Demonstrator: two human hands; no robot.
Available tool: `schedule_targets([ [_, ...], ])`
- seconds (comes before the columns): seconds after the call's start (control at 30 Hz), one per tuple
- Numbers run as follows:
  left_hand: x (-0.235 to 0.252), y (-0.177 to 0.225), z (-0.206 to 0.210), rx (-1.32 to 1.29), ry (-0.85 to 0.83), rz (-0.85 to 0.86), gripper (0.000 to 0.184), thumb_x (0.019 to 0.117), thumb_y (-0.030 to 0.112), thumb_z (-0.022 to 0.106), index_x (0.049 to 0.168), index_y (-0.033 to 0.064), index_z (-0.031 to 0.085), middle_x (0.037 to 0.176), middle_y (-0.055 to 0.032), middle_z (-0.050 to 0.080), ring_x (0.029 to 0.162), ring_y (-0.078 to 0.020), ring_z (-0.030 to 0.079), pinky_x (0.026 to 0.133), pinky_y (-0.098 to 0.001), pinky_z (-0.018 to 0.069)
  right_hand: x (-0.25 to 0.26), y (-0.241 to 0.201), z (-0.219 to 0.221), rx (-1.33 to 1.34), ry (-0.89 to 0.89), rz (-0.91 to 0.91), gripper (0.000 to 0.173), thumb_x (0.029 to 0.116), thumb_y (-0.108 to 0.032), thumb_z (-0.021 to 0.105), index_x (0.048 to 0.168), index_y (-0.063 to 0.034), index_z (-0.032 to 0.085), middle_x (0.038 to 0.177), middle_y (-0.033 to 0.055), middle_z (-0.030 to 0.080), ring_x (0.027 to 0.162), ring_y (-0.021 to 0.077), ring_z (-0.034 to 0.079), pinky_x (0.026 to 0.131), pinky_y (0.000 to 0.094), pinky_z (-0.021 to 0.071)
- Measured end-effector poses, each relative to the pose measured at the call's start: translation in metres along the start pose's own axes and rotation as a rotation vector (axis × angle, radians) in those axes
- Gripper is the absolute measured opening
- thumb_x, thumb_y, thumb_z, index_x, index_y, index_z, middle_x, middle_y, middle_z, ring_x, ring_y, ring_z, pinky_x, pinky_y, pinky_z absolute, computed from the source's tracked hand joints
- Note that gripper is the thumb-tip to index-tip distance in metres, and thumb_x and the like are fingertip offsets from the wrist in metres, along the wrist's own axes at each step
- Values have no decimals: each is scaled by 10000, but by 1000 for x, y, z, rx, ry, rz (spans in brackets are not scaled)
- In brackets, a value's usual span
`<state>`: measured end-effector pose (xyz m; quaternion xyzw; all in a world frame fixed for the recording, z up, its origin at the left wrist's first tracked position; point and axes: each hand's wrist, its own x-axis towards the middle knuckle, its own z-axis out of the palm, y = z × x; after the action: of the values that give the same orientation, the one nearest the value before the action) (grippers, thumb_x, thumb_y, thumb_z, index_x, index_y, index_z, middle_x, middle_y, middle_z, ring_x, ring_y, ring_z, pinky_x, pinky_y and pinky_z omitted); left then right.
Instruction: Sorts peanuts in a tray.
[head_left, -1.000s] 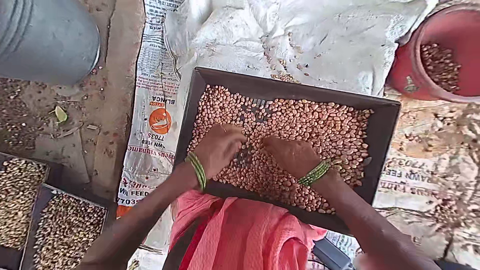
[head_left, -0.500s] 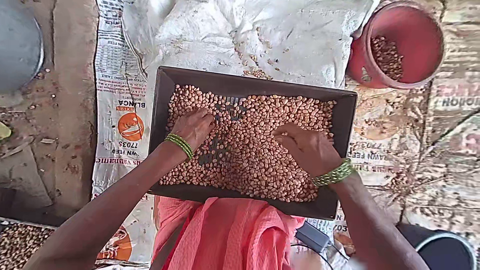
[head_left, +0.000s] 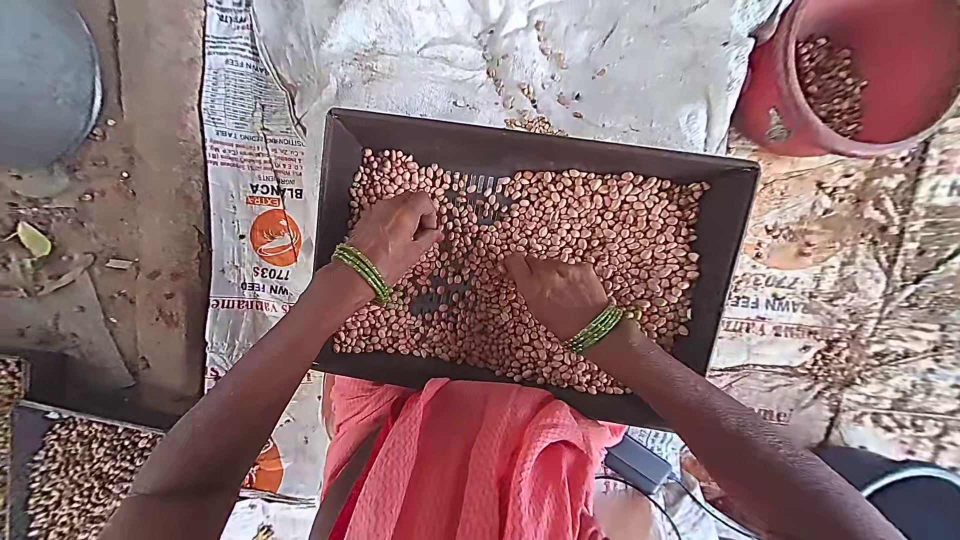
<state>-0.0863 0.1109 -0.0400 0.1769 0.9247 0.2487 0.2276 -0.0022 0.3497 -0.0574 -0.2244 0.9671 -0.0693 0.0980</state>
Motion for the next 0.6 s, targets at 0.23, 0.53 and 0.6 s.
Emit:
schedule_targets([
  [0.23,-2,-6,-3,38,42,9,200,1016,152,633,1167,25,665,1082,-179,697,981,-353,696,868,-568,541,-1,-9,7,-66,-9,39,245,948,42,607,1190,29,643,804,202,686,605,385,688,463,460,519],
  [0.53,-7,-5,3,40,119,125,161,1007,135,633,1084,15,707,1038,-179,678,896,-328,685,808,-513,552,9,-14,1,54,-103,94,173,1024,-59,564,1161,15,637,869,208,700,695,413,709,537,515,538],
  [0.6,-6,-4,5,51,110,140,159,1007,121,629,1073,7,717,1037,-191,691,919,-344,693,825,-521,554,9,-6,-5,321,-76,148,207,1042,-131,568,1178,-1,653,855,199,717,684,401,714,572,550,562],
])
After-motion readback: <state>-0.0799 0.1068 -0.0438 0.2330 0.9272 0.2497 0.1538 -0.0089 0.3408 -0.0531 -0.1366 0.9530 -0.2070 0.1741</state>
